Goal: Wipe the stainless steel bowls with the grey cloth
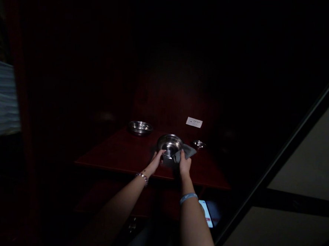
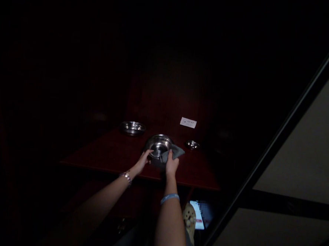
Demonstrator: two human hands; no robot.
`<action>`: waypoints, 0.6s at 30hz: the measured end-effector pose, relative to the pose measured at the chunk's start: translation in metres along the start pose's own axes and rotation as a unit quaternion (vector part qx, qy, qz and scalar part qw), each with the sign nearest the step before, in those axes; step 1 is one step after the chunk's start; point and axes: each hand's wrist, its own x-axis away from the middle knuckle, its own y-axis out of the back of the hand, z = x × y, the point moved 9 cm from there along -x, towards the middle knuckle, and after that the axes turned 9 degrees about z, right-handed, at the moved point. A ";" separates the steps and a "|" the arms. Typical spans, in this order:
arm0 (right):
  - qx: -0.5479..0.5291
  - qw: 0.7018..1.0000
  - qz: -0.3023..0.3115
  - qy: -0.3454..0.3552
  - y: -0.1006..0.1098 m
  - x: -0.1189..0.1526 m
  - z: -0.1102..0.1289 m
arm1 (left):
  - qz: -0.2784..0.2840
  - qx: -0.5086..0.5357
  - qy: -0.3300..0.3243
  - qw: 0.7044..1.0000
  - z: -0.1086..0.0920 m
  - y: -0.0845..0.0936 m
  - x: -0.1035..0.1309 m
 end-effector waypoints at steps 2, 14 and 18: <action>-0.007 1.000 0.001 0.000 0.000 -0.001 -0.001 | -0.004 0.000 -0.001 1.000 -0.001 0.000 0.000; 0.010 1.000 -0.014 -0.016 -0.001 -0.001 -0.005 | 0.037 -0.050 0.003 0.998 -0.008 -0.014 0.003; 0.020 0.999 0.020 -0.015 -0.006 0.000 -0.003 | 0.057 -0.065 0.009 0.996 -0.014 -0.023 0.012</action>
